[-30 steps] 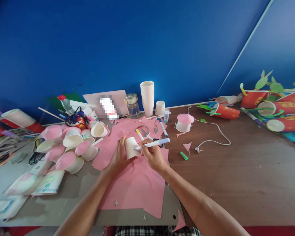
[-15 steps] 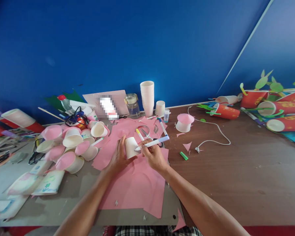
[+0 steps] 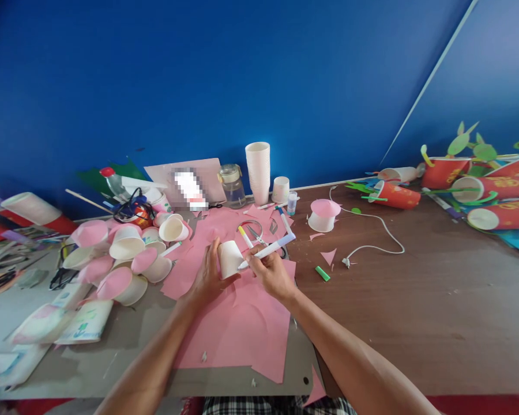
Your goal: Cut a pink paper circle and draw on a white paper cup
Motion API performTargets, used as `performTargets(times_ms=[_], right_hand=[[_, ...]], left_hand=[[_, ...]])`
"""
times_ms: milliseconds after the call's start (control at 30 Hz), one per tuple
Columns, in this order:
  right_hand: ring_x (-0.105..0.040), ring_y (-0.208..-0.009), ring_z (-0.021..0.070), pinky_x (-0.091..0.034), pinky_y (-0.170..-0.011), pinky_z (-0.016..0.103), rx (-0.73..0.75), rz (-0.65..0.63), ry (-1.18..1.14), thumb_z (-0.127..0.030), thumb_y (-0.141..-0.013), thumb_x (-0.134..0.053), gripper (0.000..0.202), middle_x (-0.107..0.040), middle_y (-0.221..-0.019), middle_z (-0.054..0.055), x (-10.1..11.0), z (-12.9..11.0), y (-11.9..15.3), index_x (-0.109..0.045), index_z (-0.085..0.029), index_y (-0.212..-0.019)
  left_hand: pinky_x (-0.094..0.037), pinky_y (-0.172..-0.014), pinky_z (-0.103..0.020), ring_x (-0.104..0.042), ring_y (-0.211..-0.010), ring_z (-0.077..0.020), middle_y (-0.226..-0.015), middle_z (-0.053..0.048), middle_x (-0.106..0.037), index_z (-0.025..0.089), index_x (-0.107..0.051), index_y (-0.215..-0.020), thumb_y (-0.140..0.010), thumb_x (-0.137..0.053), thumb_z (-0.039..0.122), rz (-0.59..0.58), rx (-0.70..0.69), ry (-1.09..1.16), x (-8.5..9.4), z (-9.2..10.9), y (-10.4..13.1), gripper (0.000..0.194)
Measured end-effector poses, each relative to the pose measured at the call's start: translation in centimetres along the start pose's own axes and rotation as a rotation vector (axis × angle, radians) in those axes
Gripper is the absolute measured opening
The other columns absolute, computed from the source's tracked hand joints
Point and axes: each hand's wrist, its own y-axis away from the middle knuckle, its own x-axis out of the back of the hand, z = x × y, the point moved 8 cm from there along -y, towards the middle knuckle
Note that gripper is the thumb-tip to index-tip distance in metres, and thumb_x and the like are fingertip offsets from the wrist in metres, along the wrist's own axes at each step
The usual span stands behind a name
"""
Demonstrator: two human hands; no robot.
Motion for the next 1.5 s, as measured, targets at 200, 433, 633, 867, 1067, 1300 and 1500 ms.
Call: performTargets(times_ms=[200, 433, 633, 867, 1067, 1300, 1500], right_hand=[[-0.049, -0.055, 0.0136, -0.039, -0.055, 0.027, 0.054, 0.015, -0.052, -0.042, -0.082, -0.057, 0.026, -0.049, -0.052, -0.002, -0.1, -0.3, 0.0, -0.056, -0.019, -0.071], [-0.047, -0.054, 0.0131, -0.039, -0.052, 0.026, 0.07, -0.013, 0.01, -0.042, -0.08, -0.061, 0.025, -0.051, -0.055, -0.002, -0.7, -0.5, 0.4, -0.057, -0.019, -0.072], [-0.046, -0.054, 0.0134, -0.038, -0.051, 0.026, 0.072, -0.03, 0.064, -0.042, -0.081, -0.059, 0.024, -0.048, -0.054, -0.002, -0.8, -0.6, 0.5, -0.057, -0.019, -0.074], [-0.046, -0.054, 0.0127, -0.036, -0.051, 0.025, 0.11, -0.029, 0.12, -0.035, -0.082, -0.057, 0.018, -0.049, -0.057, -0.002, -0.8, -0.7, 0.5, -0.056, -0.018, -0.074], [-0.042, -0.05, 0.0117, -0.033, -0.049, 0.025, 0.087, -0.035, 0.116, -0.027, -0.081, -0.05, 0.014, -0.046, -0.054, -0.003, -0.6, -0.3, 0.4, -0.055, -0.019, -0.071], [-0.042, -0.051, 0.0112, -0.034, -0.051, 0.025, 0.049, -0.019, 0.032, -0.029, -0.081, -0.053, 0.015, -0.046, -0.052, -0.004, -0.5, -0.1, 0.4, -0.054, -0.019, -0.07], [-0.044, -0.052, 0.0117, -0.036, -0.051, 0.025, 0.074, -0.012, -0.002, -0.039, -0.081, -0.059, 0.023, -0.049, -0.053, -0.003, -0.7, -0.6, 0.4, -0.055, -0.019, -0.07]], left_hand=[[-0.051, -0.09, -0.041, -0.056, -0.114, -0.0316, -0.126, -0.021, -0.052, 0.01, -0.023, -0.14, -0.075, -0.061, 0.055, -0.044, 0.055, 0.011, -0.4, -0.5, 0.1, 0.087], [-0.048, -0.095, -0.045, -0.051, -0.119, -0.0339, -0.129, -0.024, -0.048, 0.011, -0.012, -0.143, -0.078, -0.059, 0.055, -0.063, 0.038, 0.031, -0.6, -0.4, 0.2, 0.092], [-0.049, -0.092, -0.045, -0.053, -0.116, -0.0342, -0.126, -0.023, -0.049, 0.011, -0.019, -0.141, -0.078, -0.055, 0.06, -0.057, 0.045, 0.04, -0.6, -0.4, 0.1, 0.087], [-0.048, -0.093, -0.044, -0.052, -0.117, -0.0327, -0.127, -0.022, -0.048, 0.011, -0.015, -0.142, -0.079, -0.056, 0.058, -0.057, 0.039, 0.04, -0.5, -0.3, 0.0, 0.089], [-0.047, -0.095, -0.045, -0.051, -0.118, -0.0338, -0.129, -0.024, -0.046, 0.009, -0.014, -0.142, -0.079, -0.057, 0.055, -0.079, 0.037, 0.041, -0.7, -0.4, 0.1, 0.089], [-0.048, -0.094, -0.045, -0.052, -0.118, -0.0348, -0.129, -0.025, -0.048, 0.008, -0.019, -0.142, -0.077, -0.057, 0.059, -0.059, 0.05, 0.041, -0.7, -0.5, 0.2, 0.091], [-0.049, -0.093, -0.047, -0.053, -0.116, -0.0351, -0.127, -0.026, -0.05, 0.008, -0.02, -0.142, -0.077, -0.055, 0.061, -0.038, 0.04, 0.062, -0.7, -0.6, 0.1, 0.092]])
